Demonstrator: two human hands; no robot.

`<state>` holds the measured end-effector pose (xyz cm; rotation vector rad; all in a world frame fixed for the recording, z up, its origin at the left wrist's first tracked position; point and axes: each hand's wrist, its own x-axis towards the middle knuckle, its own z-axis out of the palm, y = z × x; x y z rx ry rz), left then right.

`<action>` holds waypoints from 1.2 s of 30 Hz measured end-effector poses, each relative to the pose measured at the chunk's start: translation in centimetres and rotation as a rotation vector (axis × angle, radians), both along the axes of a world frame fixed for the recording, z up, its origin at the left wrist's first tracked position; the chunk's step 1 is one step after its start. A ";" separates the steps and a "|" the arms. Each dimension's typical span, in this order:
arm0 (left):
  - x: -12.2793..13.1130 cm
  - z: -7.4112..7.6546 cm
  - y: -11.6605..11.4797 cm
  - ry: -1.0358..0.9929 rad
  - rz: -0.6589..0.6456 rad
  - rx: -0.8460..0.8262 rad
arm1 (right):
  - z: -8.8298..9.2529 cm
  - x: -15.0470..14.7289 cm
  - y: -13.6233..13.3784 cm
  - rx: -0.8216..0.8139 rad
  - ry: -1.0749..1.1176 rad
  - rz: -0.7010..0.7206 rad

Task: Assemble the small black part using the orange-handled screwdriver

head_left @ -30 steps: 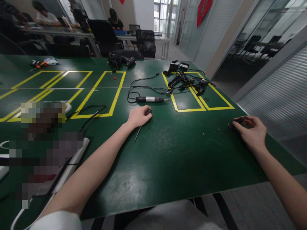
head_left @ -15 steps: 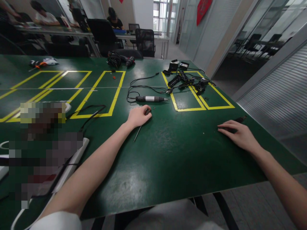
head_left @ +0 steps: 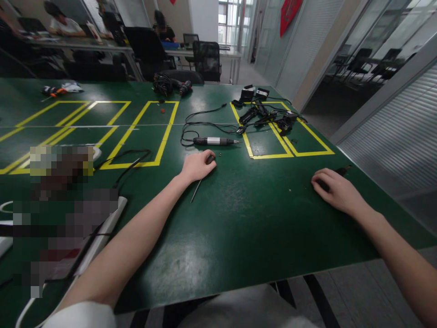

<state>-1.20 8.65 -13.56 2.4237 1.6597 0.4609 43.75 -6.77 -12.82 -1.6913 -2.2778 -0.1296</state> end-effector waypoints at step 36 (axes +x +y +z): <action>0.1 0.1 0.0 0.002 0.009 -0.012 | -1.1 5.1 -0.8 0.631 -0.097 -0.167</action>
